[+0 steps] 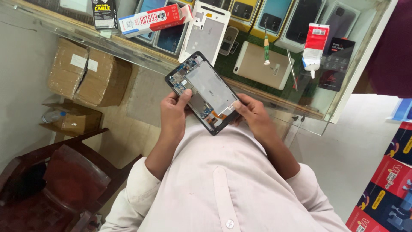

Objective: The person applies adhesive along the edges of a disassembled smartphone chassis, then uses a metal tool to press and align the frame. The phone remains open with internal components visible throughout.

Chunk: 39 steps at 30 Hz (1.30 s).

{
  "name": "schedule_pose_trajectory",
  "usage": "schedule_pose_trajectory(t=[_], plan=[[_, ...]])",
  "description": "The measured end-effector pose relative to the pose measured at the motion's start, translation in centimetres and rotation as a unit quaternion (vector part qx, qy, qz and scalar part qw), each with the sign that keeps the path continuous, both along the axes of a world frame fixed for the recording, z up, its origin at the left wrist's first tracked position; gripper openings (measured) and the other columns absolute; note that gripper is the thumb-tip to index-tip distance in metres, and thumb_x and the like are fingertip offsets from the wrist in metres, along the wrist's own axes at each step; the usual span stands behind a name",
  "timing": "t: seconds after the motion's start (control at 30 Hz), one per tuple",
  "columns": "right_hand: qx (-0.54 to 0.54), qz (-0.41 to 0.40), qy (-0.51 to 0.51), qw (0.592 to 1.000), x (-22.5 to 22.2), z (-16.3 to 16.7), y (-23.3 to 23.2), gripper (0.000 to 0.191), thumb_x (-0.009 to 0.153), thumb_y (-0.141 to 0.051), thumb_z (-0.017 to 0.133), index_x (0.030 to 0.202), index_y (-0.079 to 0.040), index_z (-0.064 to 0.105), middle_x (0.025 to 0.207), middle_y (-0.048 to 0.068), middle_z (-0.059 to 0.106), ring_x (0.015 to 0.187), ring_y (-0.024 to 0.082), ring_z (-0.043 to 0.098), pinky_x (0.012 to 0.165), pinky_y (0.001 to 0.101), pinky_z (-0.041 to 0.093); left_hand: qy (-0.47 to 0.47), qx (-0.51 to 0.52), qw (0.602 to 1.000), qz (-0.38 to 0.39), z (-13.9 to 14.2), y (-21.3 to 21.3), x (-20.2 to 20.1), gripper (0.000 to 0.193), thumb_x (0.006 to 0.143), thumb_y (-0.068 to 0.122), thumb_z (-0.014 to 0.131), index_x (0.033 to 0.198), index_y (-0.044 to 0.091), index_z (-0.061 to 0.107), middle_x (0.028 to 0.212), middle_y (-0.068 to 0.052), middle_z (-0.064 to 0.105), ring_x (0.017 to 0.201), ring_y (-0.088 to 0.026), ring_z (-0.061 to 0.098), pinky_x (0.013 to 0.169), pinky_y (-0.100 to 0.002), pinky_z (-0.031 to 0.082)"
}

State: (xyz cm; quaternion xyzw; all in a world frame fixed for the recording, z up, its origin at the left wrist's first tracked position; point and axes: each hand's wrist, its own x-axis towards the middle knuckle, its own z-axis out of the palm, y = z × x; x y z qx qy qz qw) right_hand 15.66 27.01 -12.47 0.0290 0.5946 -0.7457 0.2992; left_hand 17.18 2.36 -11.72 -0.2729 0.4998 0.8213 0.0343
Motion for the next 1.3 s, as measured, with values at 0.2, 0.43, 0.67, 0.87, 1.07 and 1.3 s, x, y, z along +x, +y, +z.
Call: schedule_pose_trajectory(t=[0.2,0.43,0.67,0.87,1.07,1.3], plan=[[0.034,-0.050,-0.006,0.998,0.1,-0.3,-0.7,0.032,0.100,-0.021,0.065,0.123,0.002,0.063,0.091,0.004,0.070,0.073,0.008,0.064,0.062,0.0243,0.052,-0.012,-0.037,0.999,-0.038,-1.0,0.4,0.8,0.026,0.094,0.017,0.073,0.112,-0.001,0.065,0.099,-0.007,0.073,0.082,-0.013,0.070,0.073,-0.033,0.064],[0.034,-0.060,-0.022,0.997,0.0,-0.4,0.3,0.031,0.099,-0.021,0.066,0.121,0.001,0.064,0.090,0.005,0.072,0.070,0.008,0.065,0.060,0.0234,0.052,0.005,-0.020,0.996,-0.085,-0.8,1.2,0.9,0.030,0.091,0.012,0.073,0.114,0.001,0.058,0.097,-0.011,0.074,0.080,-0.015,0.074,0.066,-0.035,0.067],[0.031,-0.076,-0.021,0.996,-0.1,-0.3,0.4,0.035,0.098,-0.024,0.068,0.122,0.002,0.063,0.086,0.006,0.071,0.064,0.009,0.063,0.055,0.0232,0.051,-0.002,-0.008,0.997,-0.078,-0.2,1.3,0.3,0.028,0.092,0.010,0.072,0.114,-0.001,0.059,0.096,-0.012,0.075,0.080,-0.016,0.075,0.065,-0.035,0.067],[0.057,-0.072,-0.043,0.995,-0.2,-1.7,0.8,0.043,0.100,-0.029,0.065,0.130,0.002,0.062,0.088,0.004,0.071,0.068,0.008,0.063,0.060,0.0227,0.051,-0.001,-0.008,0.996,-0.085,-0.2,1.4,0.3,0.029,0.091,0.007,0.072,0.116,-0.002,0.060,0.098,-0.011,0.075,0.080,-0.016,0.074,0.065,-0.035,0.068],[0.063,-0.089,-0.033,0.993,-0.7,-3.2,0.8,0.042,0.100,-0.023,0.065,0.133,0.003,0.061,0.111,0.006,0.074,0.092,0.009,0.067,0.084,0.0241,0.053,-0.006,-0.018,0.993,-0.115,-1.0,1.9,-0.1,0.030,0.090,0.008,0.073,0.115,-0.003,0.059,0.098,-0.013,0.075,0.078,-0.017,0.075,0.062,-0.034,0.068],[0.332,-0.073,0.178,0.923,-0.7,-1.1,-0.1,0.050,0.092,-0.026,0.074,0.136,-0.004,0.061,0.119,0.009,0.072,0.102,0.017,0.069,0.090,0.0317,0.054,-0.019,-0.025,0.991,-0.132,-1.9,2.8,-0.6,0.031,0.092,0.010,0.073,0.115,-0.003,0.057,0.097,-0.012,0.073,0.076,-0.017,0.074,0.058,-0.034,0.066]])
